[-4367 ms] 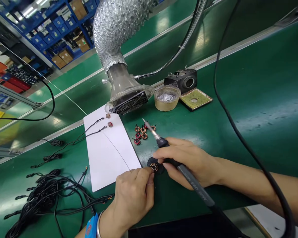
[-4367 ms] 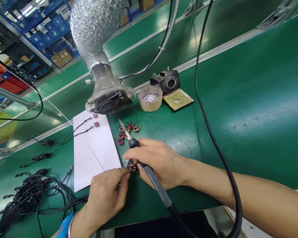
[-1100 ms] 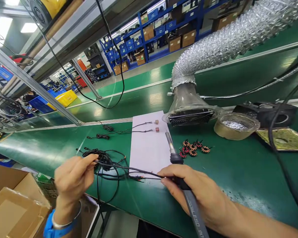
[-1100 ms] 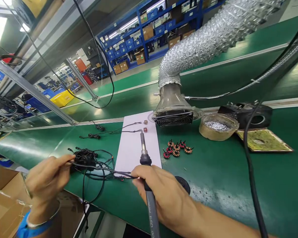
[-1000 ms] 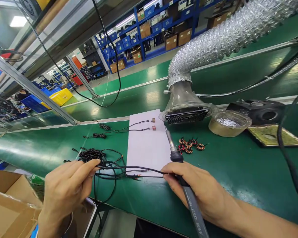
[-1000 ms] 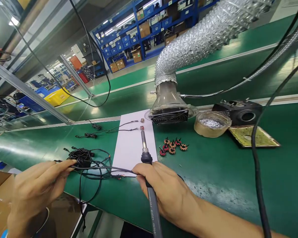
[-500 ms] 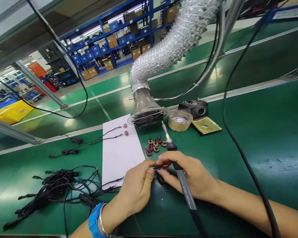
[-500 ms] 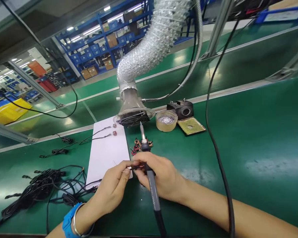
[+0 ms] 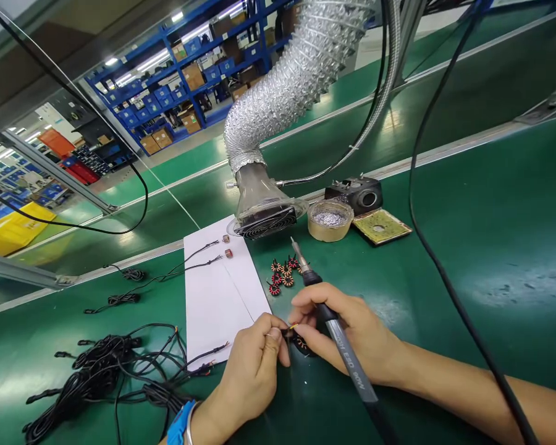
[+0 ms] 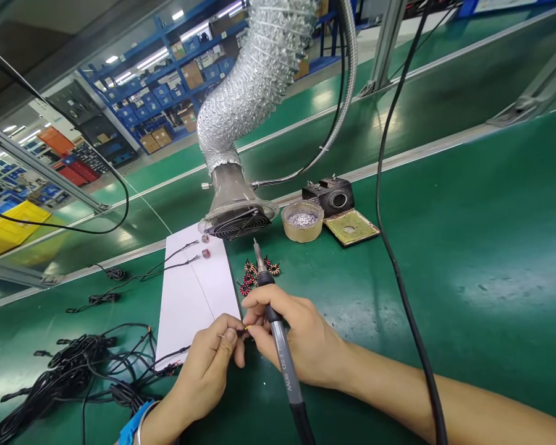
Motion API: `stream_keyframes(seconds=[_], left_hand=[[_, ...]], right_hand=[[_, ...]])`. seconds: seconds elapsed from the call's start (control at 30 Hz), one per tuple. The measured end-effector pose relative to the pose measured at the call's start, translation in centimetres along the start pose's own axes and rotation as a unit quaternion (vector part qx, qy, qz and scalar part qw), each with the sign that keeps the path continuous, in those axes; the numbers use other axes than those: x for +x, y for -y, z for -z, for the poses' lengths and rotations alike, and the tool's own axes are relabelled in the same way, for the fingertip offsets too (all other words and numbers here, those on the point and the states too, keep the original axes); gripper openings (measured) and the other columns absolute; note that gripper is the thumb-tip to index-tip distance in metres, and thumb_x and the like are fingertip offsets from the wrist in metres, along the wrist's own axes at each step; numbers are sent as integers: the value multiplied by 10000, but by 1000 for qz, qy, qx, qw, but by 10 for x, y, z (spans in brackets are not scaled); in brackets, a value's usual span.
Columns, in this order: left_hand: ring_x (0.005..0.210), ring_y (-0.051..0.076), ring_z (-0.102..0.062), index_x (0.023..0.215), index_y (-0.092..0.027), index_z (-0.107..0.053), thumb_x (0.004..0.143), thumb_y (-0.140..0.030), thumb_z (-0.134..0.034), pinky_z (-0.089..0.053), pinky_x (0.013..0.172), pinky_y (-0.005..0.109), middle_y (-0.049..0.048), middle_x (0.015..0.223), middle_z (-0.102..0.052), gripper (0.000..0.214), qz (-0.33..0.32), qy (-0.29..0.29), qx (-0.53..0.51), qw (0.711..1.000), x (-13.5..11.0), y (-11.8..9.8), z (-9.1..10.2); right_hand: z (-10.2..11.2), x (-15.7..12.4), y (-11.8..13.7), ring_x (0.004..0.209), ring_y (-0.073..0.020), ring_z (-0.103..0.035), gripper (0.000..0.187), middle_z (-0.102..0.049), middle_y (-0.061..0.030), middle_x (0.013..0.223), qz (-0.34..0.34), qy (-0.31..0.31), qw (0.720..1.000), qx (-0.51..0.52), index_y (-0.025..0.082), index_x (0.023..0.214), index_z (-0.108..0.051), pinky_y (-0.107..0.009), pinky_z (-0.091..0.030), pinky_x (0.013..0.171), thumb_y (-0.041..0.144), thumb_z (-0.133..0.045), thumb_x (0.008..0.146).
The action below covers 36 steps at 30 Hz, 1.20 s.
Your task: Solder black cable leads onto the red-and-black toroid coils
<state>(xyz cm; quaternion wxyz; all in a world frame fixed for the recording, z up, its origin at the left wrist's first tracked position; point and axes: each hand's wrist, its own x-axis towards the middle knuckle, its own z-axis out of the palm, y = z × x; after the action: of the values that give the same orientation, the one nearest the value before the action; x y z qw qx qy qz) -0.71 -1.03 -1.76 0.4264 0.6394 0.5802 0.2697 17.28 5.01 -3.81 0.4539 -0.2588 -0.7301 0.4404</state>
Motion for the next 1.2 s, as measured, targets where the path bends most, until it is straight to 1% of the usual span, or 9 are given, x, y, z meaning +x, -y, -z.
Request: stream_keyframes(seconds=[0.07,0.17,0.3,0.4,0.57,0.77,0.93,1.1,1.2], left_hand=[[652,148,-533,943,-206,-551,1008,-395,-337,-382,646,274,22,740,-637,293,-8,3,-18,1000,-1,0,1],[720,160,-550,973,-207,-560,988,-393,-404,-396,668,277,42,815,-636,243,-28,-23,-20,999,-2,-1,0],[639,136,-518,904,-214,-555,1000,-382,-383,-386,623,266,20,754,-618,259,-15,-48,-53,997,-4,1,-7],[601,122,-488,923,-216,-546,996,-408,-393,-376,582,255,15,764,-607,255,3,-62,-117,991,-5,3,-14],[653,136,-524,901,-216,-513,973,-446,-448,-411,659,266,0,680,-572,250,2,-71,-222,973,-3,5,-22],[570,113,-440,888,-213,-503,939,-507,-490,-395,619,249,-19,655,-531,299,20,-116,-291,949,-3,6,-30],[568,115,-403,902,-206,-498,899,-562,-521,-351,596,242,-47,593,-460,357,42,-85,-325,941,0,0,-22],[553,102,-280,780,-186,-534,841,-557,-596,-272,556,241,-55,621,-374,382,72,-57,-279,956,4,-1,-7],[606,113,-291,772,-182,-516,866,-537,-568,-266,588,242,-46,651,-371,371,57,-17,-263,963,5,5,-3]], right_hand=[[-1,-1,0,652,-92,-633,319,-647,11,847,-13,3,1000,19,241,1099,-478,-210,-558,620,93,-578,834],[-5,-1,1,650,-90,-628,338,-646,22,835,-25,-6,999,37,254,1112,-467,-213,-557,622,100,-592,838],[-12,-3,2,647,-97,-642,321,-657,26,805,-36,-14,997,67,266,1131,-440,-220,-558,617,117,-572,880],[-18,-4,5,611,-97,-645,316,-653,28,789,-41,-50,996,69,266,1128,-427,-215,-562,590,110,-558,887],[-24,-3,11,527,-78,-622,324,-643,39,766,-2,-102,994,35,265,1116,-432,-183,-547,529,85,-552,875],[-30,-9,10,582,-93,-631,297,-636,45,714,-15,-118,993,10,249,1079,-432,-200,-559,593,109,-584,865],[-30,-14,8,590,-86,-628,265,-630,44,724,-3,-104,994,-26,251,1037,-442,-183,-546,592,105,-573,858],[-14,-12,6,684,-127,-633,266,-630,3,817,29,-51,996,-74,249,1024,-495,-244,-548,637,115,-600,820],[-6,-8,7,757,-139,-649,301,-653,-14,899,13,-25,998,-55,259,1084,-503,-250,-555,680,127,-607,834]])
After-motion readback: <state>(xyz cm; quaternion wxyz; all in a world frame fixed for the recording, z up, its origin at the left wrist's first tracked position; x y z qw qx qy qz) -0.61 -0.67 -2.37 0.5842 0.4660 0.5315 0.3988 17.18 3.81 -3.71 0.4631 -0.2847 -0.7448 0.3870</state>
